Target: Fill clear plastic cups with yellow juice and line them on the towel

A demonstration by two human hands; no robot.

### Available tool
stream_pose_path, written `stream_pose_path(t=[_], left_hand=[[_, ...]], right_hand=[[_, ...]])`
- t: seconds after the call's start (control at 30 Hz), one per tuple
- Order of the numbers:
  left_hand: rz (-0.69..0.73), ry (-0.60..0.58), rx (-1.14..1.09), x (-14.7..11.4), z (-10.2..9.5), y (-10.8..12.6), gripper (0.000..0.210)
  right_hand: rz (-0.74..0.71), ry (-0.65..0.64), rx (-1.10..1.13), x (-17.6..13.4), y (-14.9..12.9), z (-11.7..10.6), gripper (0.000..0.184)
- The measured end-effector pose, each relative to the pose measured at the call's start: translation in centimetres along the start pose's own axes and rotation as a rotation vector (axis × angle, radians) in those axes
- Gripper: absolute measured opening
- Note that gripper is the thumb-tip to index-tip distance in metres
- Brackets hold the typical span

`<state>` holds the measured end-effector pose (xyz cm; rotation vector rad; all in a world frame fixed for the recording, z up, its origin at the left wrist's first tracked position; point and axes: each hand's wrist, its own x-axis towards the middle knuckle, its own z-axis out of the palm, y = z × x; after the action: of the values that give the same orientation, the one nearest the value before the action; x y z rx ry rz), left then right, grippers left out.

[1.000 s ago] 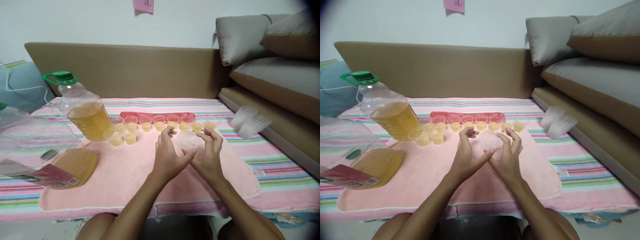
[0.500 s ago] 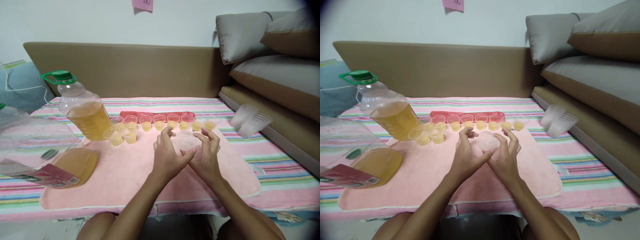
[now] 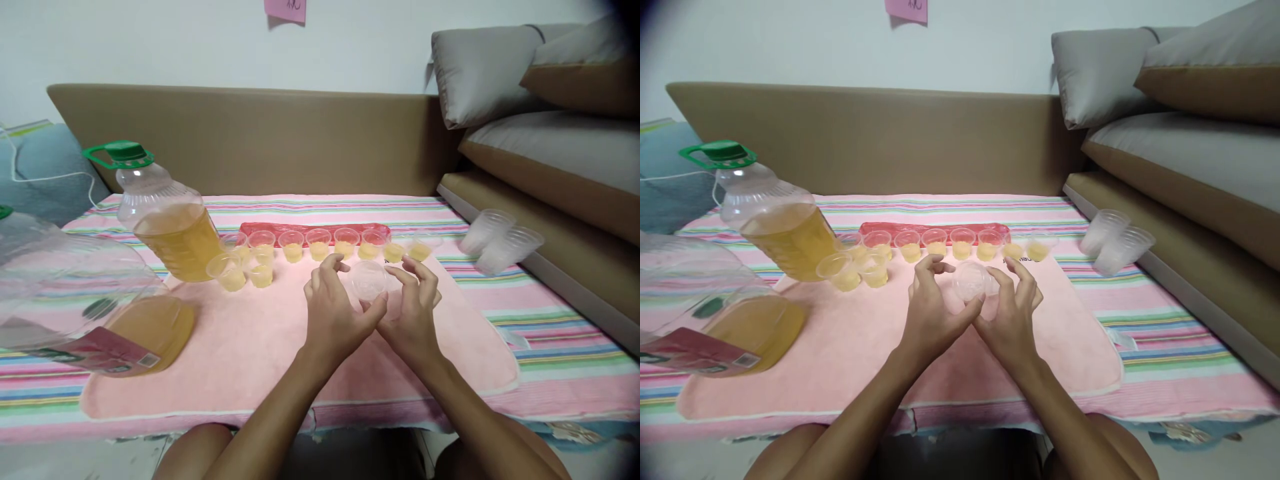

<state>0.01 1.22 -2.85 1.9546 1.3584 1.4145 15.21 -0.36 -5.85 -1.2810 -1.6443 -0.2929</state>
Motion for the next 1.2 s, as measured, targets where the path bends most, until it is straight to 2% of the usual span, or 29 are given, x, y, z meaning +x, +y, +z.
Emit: stream_pose_path(t=[0.23, 0.43, 0.57, 0.7, 0.77, 0.87, 1.03, 1.2], left_hand=[[-0.038, -0.002, -0.066, 0.7, -1.3, 1.0, 0.076], [-0.001, -0.032, -0.120, 2.6, -5.5, 1.4, 0.072], [0.027, -0.254, 0.015, 3.3, -8.9, 0.7, 0.071], [0.005, -0.515, 0.161, 3.2, -10.9, 0.1, 0.071], [-0.043, -0.610, 0.202, 3.1, -11.3, -0.1, 0.071], [-0.088, -0.675, 0.241, 3.2, -11.9, -0.4, 0.066], [-0.086, -0.708, 0.291, 3.4, -12.2, -0.7, 0.064], [-0.043, -0.708, 0.304, 3.3, -11.3, -0.4, 0.061]], right_hand=[[0.017, 0.015, -0.073, 0.1, 0.6, 0.0, 0.044], [0.082, -0.038, -0.161, 0.3, 2.8, -0.4, 0.054], [0.171, -0.049, -0.209, 0.6, 4.5, -1.0, 0.058], [0.227, -0.019, -0.192, 0.9, 5.7, -1.6, 0.060], [0.259, -0.006, -0.177, 1.0, 6.0, -1.8, 0.062], [0.303, -0.001, -0.150, 1.2, 6.3, -1.9, 0.065], [0.350, -0.010, -0.113, 1.3, 6.4, -1.9, 0.068], [0.355, -0.008, -0.084, 1.3, 6.2, -1.8, 0.069]])
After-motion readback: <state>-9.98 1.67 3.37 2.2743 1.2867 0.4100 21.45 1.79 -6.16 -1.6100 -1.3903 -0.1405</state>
